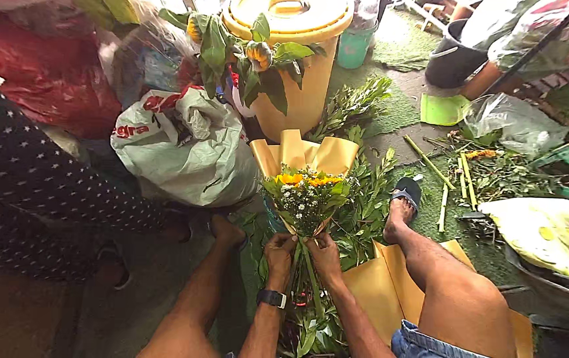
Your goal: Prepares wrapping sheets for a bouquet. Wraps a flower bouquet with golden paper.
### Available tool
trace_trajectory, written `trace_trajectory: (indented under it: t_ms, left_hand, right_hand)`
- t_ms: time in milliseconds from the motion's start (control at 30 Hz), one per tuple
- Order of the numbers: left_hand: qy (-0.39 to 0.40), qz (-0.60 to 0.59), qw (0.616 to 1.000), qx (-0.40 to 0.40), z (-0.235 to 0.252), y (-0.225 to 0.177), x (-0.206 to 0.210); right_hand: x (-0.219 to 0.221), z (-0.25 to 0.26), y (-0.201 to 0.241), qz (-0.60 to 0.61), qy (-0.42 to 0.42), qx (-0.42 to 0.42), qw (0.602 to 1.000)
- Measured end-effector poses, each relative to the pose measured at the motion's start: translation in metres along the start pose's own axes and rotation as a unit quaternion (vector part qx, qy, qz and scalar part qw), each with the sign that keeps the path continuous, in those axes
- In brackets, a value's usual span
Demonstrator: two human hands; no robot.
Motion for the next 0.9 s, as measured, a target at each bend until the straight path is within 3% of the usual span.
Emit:
trace_trajectory:
  t_ms: [133, 233, 367, 467, 667, 800, 900]
  left_hand:
    - [0.12, -0.006, 0.987, -0.103, 0.02, -0.003, -0.004]
    - [0.245, -0.013, 0.949, -0.2, 0.039, -0.001, -0.009]
    - [0.343, -0.011, 0.902, -0.262, 0.054, 0.005, -0.008]
    - [0.334, 0.0, 0.903, -0.27, 0.046, -0.005, 0.006]
    - [0.215, 0.059, 0.941, -0.255, 0.018, -0.017, 0.035]
    - [0.205, 0.047, 0.943, -0.257, 0.015, -0.012, 0.035]
    - [0.197, 0.048, 0.943, -0.263, 0.012, -0.014, 0.034]
  right_hand:
    - [-0.001, 0.001, -0.003, 0.022, 0.007, -0.001, 1.0]
    - [-0.001, 0.002, -0.003, 0.036, 0.012, 0.003, 0.999]
    - [-0.002, 0.004, -0.001, 0.053, 0.029, 0.002, 0.998]
    - [-0.003, 0.005, -0.001, 0.051, 0.035, 0.001, 0.998]
    - [-0.009, 0.005, -0.003, 0.036, 0.026, -0.035, 0.998]
    - [-0.023, 0.003, -0.001, -0.009, 0.044, -0.036, 0.998]
    - [-0.039, 0.016, -0.01, 0.06, 0.0, -0.011, 0.998]
Point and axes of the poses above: each hand's wrist, its own z-axis towards the middle knuckle, its own x-axis out of the palm, y = z × x, the point moved 2 cm from there along z, towards the middle knuckle, and after that the axes turned 10 degrees about -y, right-handed, at the moved point
